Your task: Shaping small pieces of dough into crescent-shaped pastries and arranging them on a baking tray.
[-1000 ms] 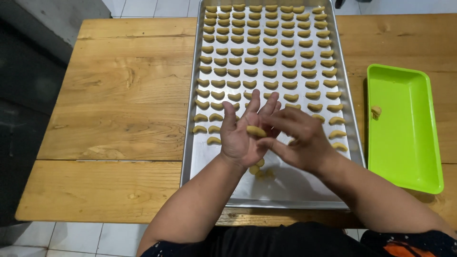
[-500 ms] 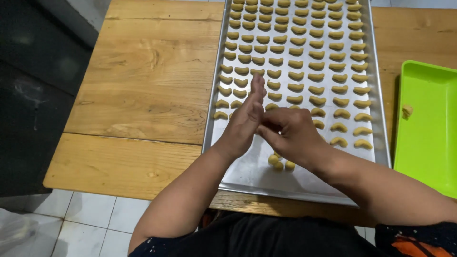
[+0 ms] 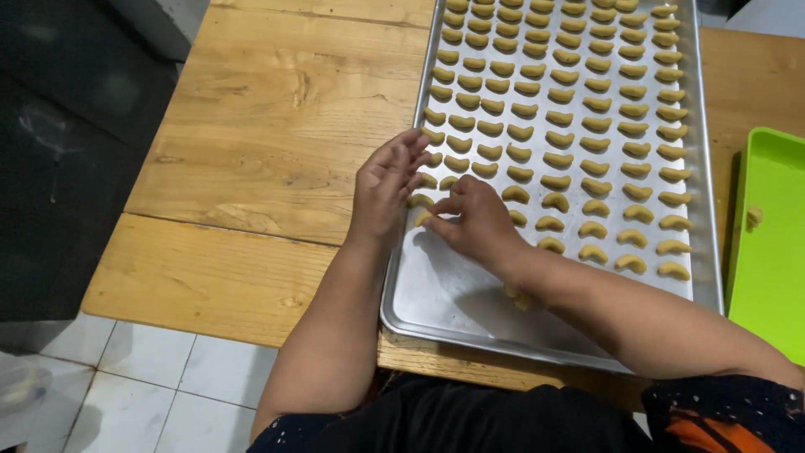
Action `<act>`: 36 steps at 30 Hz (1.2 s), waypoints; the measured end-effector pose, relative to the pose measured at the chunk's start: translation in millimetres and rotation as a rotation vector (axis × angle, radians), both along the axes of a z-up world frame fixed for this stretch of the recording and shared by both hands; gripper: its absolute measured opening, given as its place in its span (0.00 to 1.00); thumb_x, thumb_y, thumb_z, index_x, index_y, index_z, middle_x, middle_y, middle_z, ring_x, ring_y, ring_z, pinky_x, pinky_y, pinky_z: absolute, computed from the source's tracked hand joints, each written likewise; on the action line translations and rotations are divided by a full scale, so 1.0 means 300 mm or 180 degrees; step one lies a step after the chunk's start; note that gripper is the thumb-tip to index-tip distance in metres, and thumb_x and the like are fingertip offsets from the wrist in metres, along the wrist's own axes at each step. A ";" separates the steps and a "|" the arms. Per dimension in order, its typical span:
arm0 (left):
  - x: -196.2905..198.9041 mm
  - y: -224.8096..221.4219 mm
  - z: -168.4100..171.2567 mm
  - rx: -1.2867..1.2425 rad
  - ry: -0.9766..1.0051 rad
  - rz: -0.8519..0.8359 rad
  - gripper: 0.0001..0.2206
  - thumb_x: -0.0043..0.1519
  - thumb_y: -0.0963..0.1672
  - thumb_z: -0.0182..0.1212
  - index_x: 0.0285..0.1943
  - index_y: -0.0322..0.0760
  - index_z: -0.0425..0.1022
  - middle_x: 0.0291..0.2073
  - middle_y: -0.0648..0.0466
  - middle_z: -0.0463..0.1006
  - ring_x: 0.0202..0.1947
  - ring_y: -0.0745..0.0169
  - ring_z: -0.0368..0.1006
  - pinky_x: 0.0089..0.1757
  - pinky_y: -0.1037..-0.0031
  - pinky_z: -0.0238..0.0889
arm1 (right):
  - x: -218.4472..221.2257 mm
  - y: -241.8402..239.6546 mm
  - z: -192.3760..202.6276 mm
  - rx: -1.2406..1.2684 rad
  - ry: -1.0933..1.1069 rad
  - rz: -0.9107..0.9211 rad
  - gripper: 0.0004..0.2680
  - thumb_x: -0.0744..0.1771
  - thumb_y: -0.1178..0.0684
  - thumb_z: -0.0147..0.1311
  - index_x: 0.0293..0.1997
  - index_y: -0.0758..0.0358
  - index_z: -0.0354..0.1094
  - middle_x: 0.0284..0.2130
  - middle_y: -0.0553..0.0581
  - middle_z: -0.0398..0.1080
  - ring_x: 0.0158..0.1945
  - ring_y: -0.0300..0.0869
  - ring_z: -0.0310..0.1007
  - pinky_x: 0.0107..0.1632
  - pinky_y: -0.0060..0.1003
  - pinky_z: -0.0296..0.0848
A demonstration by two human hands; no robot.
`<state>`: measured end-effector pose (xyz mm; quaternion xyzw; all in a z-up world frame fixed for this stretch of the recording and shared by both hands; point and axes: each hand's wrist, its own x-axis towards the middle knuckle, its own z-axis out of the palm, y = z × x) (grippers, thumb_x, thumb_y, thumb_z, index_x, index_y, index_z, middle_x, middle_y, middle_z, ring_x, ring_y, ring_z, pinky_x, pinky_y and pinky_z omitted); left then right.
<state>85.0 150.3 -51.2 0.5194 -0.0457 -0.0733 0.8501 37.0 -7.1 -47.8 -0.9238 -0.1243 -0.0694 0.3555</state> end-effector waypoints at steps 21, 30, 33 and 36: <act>-0.078 0.001 0.074 0.0397 -0.0093 -0.0306 0.22 0.67 0.52 0.57 0.67 0.41 0.69 0.56 0.52 0.79 0.55 0.66 0.76 0.51 0.78 0.67 | -0.124 -0.237 0.104 -0.0626 0.0525 0.0350 0.06 0.62 0.48 0.64 0.28 0.58 0.77 0.21 0.59 0.70 0.31 0.59 0.75 0.35 0.50 0.74; -0.276 -0.153 0.183 0.0178 -0.0256 -0.1109 0.23 0.67 0.49 0.56 0.69 0.36 0.67 0.59 0.48 0.75 0.59 0.59 0.70 0.53 0.75 0.64 | -0.364 -0.369 0.064 -0.0666 0.1672 0.0427 0.05 0.61 0.58 0.65 0.34 0.63 0.75 0.29 0.64 0.79 0.38 0.58 0.82 0.43 0.47 0.79; -0.324 -0.238 0.182 0.0180 0.0208 -0.1330 0.28 0.66 0.54 0.55 0.72 0.35 0.64 0.63 0.44 0.72 0.64 0.50 0.66 0.63 0.52 0.53 | -0.357 -0.410 0.116 0.0089 0.1387 0.0259 0.08 0.59 0.54 0.68 0.35 0.60 0.76 0.22 0.61 0.78 0.32 0.56 0.82 0.35 0.48 0.77; -0.340 -0.360 0.208 -0.0075 0.0755 -0.1356 0.37 0.66 0.58 0.48 0.77 0.28 0.51 0.73 0.28 0.53 0.73 0.25 0.46 0.67 0.40 0.38 | -0.331 -0.402 0.228 0.0812 0.0623 -0.0119 0.09 0.60 0.52 0.72 0.37 0.57 0.77 0.22 0.55 0.79 0.28 0.43 0.81 0.34 0.36 0.76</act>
